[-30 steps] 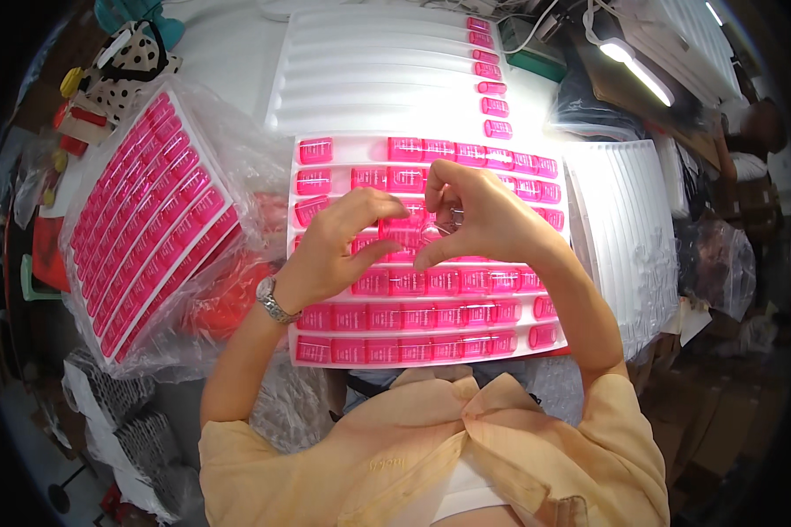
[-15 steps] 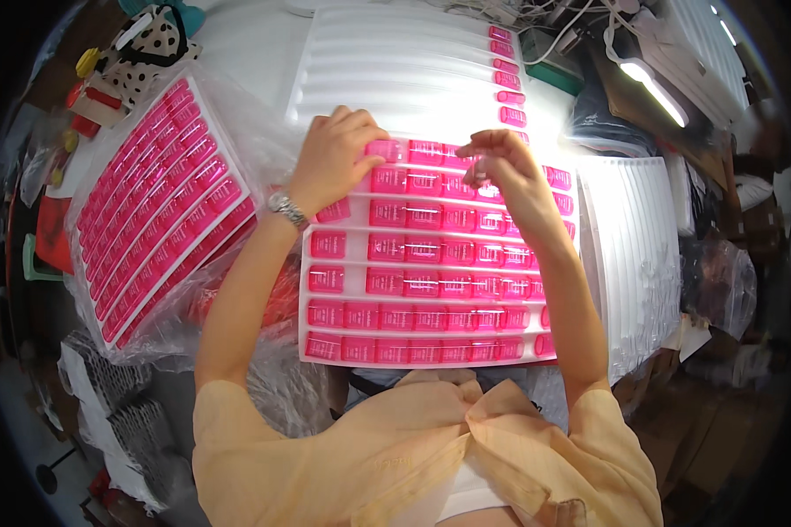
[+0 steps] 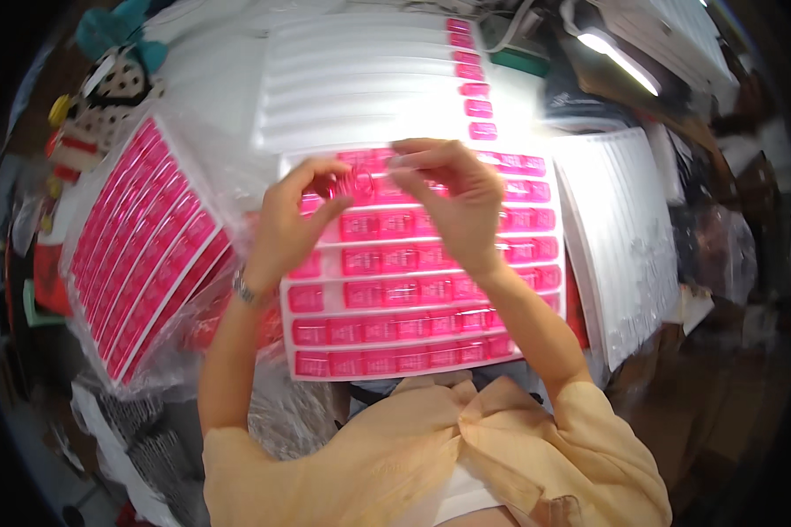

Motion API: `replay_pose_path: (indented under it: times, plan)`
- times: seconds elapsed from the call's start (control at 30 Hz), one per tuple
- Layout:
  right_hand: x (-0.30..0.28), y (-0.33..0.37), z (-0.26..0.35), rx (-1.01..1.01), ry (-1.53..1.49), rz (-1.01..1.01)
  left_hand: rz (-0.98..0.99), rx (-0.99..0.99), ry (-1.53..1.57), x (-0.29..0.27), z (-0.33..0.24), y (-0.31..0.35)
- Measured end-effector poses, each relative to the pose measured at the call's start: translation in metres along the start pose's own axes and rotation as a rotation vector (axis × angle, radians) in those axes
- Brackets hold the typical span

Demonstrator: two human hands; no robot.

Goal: The person places small pink containers into a white plastic tray, arranging them in rows. They handle the containers one by one, picking them up and positioning them into the tray slots. The person occasionally adjusts the tray and handles stacks of white packaging material.

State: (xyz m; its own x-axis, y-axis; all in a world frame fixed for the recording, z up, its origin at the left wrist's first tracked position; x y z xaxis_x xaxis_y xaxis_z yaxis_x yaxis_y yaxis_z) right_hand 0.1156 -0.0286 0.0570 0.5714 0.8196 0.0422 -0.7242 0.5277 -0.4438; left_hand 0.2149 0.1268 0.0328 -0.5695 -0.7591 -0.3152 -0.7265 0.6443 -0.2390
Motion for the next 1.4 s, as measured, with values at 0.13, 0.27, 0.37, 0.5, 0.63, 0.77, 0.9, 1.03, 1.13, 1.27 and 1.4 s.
replay_pose_path:
  times: [0.13, 0.27, 0.37, 0.5, 0.63, 0.77, 0.9, 1.03, 1.13, 1.27, 1.4]
  plan:
    - [0.005, 0.015, 0.025, -0.349, 0.315, 0.350, 0.016, -0.237, 0.600, 0.030, 0.008, 0.027]
    - [-0.061, 0.017, 0.043, -0.250, 0.660, 0.470, -0.028, -0.186, 0.278, -0.002, 0.024, 0.018]
    - [-0.235, 0.010, 0.036, 0.013, 1.297, -0.030, -0.015, 0.097, -0.484, -0.034, 0.027, -0.017]
    - [-0.410, 0.069, 0.009, 0.278, 1.757, 0.185, 0.089, 0.159, -0.500, -0.017, 0.046, -0.035]
    - [-0.352, 0.059, 0.023, 0.165, 1.611, 0.111, 0.004, 0.082, -0.508, -0.023, 0.050, -0.026]
    - [-0.363, 0.047, 0.035, 0.163, 1.350, -0.164, -0.020, 0.224, -0.581, -0.033, 0.036, -0.010]
    - [-0.218, 0.019, 0.037, 0.202, 0.485, -0.241, 0.103, 0.228, -0.637, -0.039, 0.036, 0.007]
    - [-0.069, 0.022, 0.023, 0.273, 0.116, 0.048, -0.019, 0.169, -0.634, -0.042, 0.032, 0.014]
    - [-0.008, 0.025, 0.013, 0.094, 0.068, 0.054, -0.013, 0.057, -0.278, -0.017, -0.002, 0.029]
    - [0.021, 0.043, 0.021, -0.246, 0.471, 0.180, -0.068, 0.011, 0.183, 0.006, -0.012, 0.047]
    - [-0.010, 0.062, 0.045, -0.104, 0.709, 0.631, -0.110, 0.054, -0.118, -0.011, 0.002, 0.037]
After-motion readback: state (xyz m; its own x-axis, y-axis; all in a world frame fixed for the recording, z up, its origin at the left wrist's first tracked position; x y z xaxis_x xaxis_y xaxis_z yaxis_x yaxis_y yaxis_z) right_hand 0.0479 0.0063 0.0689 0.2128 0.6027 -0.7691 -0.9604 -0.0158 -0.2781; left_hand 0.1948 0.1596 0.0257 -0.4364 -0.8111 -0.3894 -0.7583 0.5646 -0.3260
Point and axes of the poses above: each hand's wrist, its own y-axis away from the middle knuckle, its own x-axis out of the palm, z = x × y, the point moved 5 cm from there along -y, towards the middle knuckle, and after that the axes turned 5 degrees about -z, right-handed, at the moved point
